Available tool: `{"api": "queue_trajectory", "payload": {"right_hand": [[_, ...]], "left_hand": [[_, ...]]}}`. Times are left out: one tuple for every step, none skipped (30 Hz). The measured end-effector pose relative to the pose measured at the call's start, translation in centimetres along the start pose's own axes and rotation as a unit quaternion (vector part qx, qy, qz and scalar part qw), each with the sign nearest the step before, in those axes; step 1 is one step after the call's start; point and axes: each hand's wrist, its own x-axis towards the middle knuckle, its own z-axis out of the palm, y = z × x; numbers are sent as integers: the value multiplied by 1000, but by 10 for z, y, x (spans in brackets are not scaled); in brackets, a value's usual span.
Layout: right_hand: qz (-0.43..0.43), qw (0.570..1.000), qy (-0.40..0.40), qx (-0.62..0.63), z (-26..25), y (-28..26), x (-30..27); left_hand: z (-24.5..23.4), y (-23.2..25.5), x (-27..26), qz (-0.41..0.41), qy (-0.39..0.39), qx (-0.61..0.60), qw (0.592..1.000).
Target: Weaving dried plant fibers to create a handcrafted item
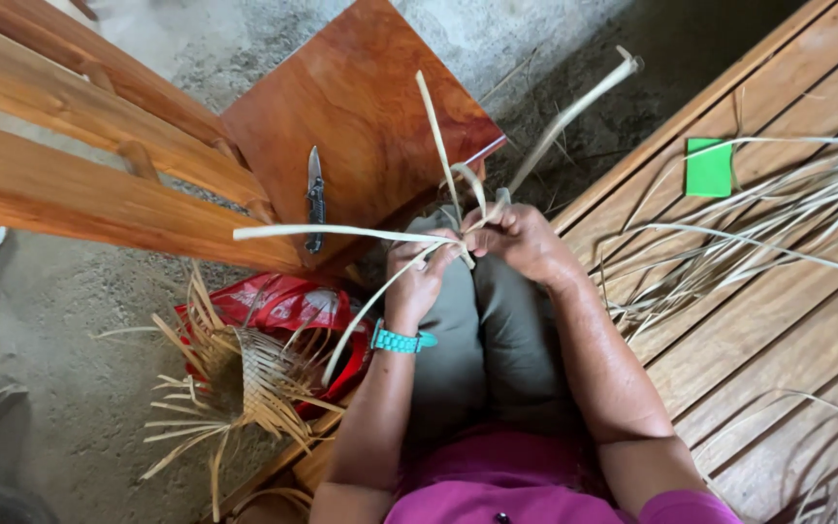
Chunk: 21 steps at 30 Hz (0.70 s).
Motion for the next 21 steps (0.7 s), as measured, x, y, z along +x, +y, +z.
{"api": "queue_trajectory", "payload": {"right_hand": [[-4,1000,-1,-27,3,-12,-5],[-9,998,-1,-54,6,-25,-9],[-11,998,-1,-55,8,-22,-11],[17,997,16,-74,11,-19,-14],[45,994,33,-93,14,-15,-16],[43,994,33,-94,17,-15,-17],[65,993,24,-98,21,-15,-18],[87,991,13,-103,25,-15,-18],[85,991,12,-104,28,-13,-17],[81,991,8,-105,31,-11,-17],[77,991,3,-106,34,-8,-16],[78,991,2,-106,35,-8,-16],[64,994,-5,-92,35,-8,-15],[51,995,-13,-79,35,-7,-14],[53,995,-15,-80,37,-10,-16],[47,998,-16,-38,39,-14,-17],[40,999,-18,4,41,-17,-18],[40,999,-20,3,45,-14,-18],[39,998,-23,35,49,-12,-19],[37,997,-26,67,53,-9,-20],[37,997,-29,65,55,-9,-20]], "left_hand": [[-2,1,1,-5,0,-3,1000],[-5,2,1,-11,-2,-6,1000],[-10,4,3,-8,-1,-5,1000],[-14,6,4,-8,-13,-8,1000],[-19,7,5,-7,-24,-10,1000],[-22,10,5,-6,-24,-10,1000],[-24,13,6,-11,-28,-19,999],[-27,16,7,-17,-31,-27,999],[-30,16,8,-15,-29,-27,999],[-32,15,7,-16,-43,-33,998],[-35,15,7,-16,-56,-38,998],[-37,16,8,-17,-54,-38,998],[-39,16,8,-20,-63,-51,997],[-40,17,9,-22,-72,-64,995],[-41,11,7,-24,-70,-66,995],[-42,6,7,-26,-78,-83,993],[-44,1,6,-29,-86,-101,991],[-47,5,5,-28,-83,-102,991],[-50,10,5,-45,-93,-116,988],[-54,15,4,-62,-102,-129,984],[-56,15,3,-61,-99,-129,985]]}}
